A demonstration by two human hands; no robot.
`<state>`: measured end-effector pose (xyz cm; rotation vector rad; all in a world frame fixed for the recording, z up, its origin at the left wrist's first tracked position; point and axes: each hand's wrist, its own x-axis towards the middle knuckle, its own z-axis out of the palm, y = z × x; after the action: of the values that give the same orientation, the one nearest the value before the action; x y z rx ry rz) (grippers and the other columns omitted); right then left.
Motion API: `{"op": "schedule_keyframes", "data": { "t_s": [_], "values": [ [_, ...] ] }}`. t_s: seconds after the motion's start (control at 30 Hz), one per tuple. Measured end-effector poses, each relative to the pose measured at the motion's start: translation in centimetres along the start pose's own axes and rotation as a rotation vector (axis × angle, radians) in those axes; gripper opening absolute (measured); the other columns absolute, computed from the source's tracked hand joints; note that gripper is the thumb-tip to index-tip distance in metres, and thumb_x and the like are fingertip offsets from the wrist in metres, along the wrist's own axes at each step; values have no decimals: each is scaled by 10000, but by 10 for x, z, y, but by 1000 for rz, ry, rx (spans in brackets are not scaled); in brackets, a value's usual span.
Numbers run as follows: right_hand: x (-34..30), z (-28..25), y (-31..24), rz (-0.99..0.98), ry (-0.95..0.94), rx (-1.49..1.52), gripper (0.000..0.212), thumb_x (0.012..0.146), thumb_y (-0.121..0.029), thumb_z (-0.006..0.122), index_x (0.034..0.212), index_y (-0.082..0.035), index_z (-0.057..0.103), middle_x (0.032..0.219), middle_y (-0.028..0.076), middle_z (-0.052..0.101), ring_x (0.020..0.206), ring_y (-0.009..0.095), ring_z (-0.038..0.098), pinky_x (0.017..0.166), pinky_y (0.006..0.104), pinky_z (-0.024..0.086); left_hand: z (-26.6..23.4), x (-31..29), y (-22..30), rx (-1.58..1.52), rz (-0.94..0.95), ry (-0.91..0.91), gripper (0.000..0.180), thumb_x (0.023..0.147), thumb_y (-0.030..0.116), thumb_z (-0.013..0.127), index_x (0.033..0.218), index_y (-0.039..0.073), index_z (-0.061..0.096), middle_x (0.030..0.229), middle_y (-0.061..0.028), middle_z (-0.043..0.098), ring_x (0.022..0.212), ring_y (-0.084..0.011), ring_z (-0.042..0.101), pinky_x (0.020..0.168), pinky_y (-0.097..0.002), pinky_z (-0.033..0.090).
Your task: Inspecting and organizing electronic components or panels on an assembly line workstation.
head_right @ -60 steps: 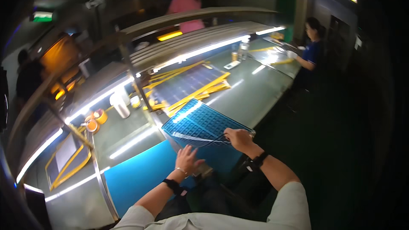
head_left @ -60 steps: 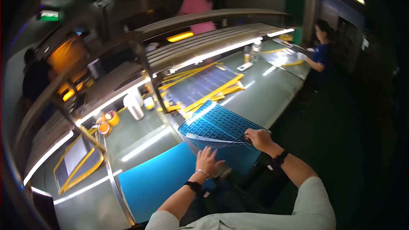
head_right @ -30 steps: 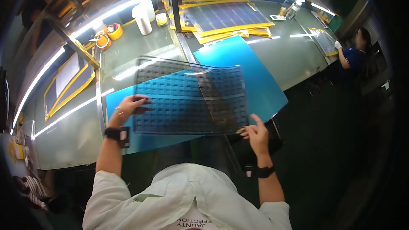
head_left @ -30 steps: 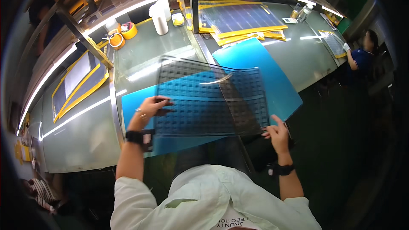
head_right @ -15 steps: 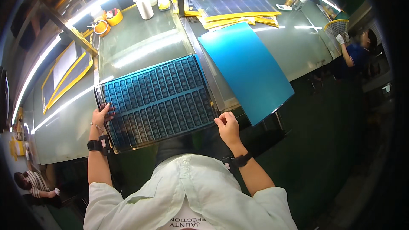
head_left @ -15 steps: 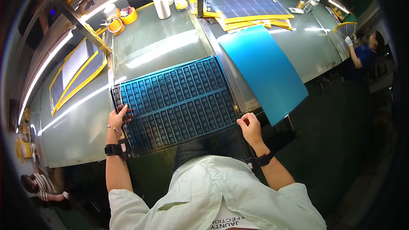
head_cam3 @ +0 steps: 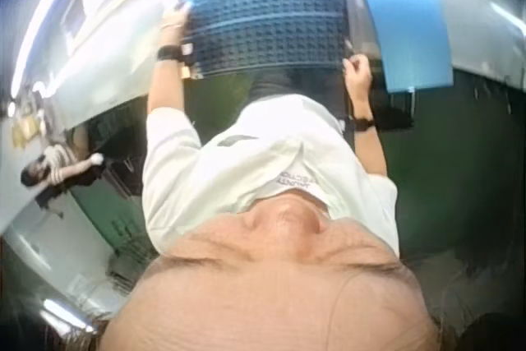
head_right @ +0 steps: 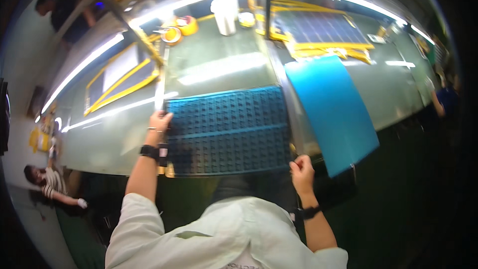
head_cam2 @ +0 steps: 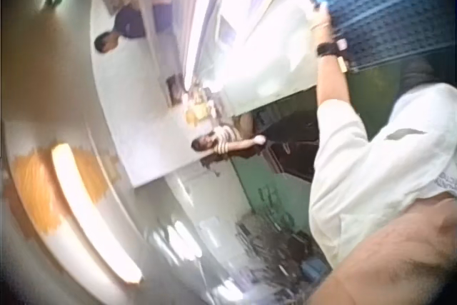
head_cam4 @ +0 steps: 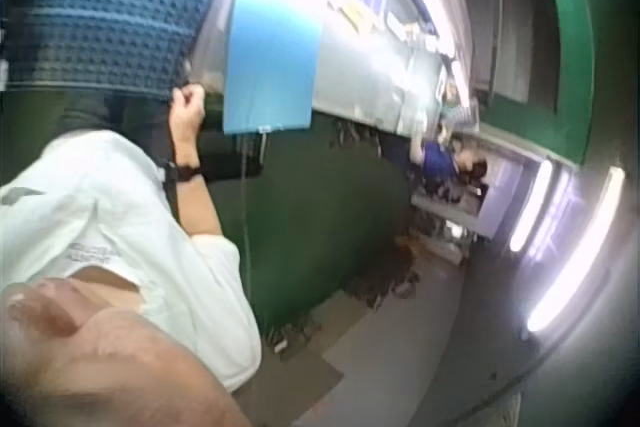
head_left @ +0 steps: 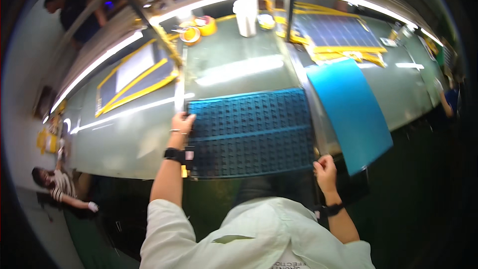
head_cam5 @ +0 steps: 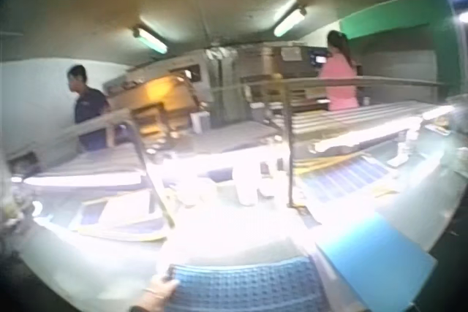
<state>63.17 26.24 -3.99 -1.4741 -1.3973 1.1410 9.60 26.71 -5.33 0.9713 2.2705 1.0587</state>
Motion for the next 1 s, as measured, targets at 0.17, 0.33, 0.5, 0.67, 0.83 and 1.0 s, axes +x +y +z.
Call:
{"op": "schedule_keyframes", "data": {
  "t_s": [0.17,0.33,0.5,0.67,0.83,1.0],
  "values": [
    [-7,-12,4,51,2,6,168,811,37,569,851,-54,435,654,2,475,547,68,478,490,212,425,28,-15,49,437,10,49,643,735,314,720,1305,232,432,1001,-201,632,958,-365,595,849,-427,463],
    [-6,-8,-2,67,-45,-6,159,819,35,555,871,-59,438,678,3,482,559,69,488,492,200,430,16,-16,70,747,43,-144,485,919,296,471,1381,313,327,1106,-143,611,1001,-330,592,834,-440,472],
    [-2,-8,-1,46,-57,-11,146,831,28,536,871,-62,428,671,-6,478,542,58,479,471,181,422,16,-9,79,847,16,-214,470,931,272,422,1386,328,317,1079,-132,615,990,-302,600,832,-435,474],
    [-4,-17,-24,-115,-39,-303,279,745,16,626,981,-44,490,801,63,506,710,170,521,641,290,453,28,-3,89,868,26,-199,461,906,302,465,1360,272,390,1235,-106,534,1163,-293,496,887,-449,443],
    [53,-1,-74,-714,-203,-1049,648,671,-275,725,1250,-92,500,1277,104,438,1245,342,341,973,440,321,29,-19,56,969,244,49,554,897,428,459,1359,130,387,1479,-44,233,1379,-266,157,1055,-560,203],
    [155,16,-61,-819,-216,-1107,609,755,-387,654,1258,-81,497,1378,58,397,1303,341,291,993,464,316,43,-17,60,809,186,-35,604,929,452,378,1417,115,262,1506,-7,184,1393,-272,125,1080,-561,139]
  ]
}}
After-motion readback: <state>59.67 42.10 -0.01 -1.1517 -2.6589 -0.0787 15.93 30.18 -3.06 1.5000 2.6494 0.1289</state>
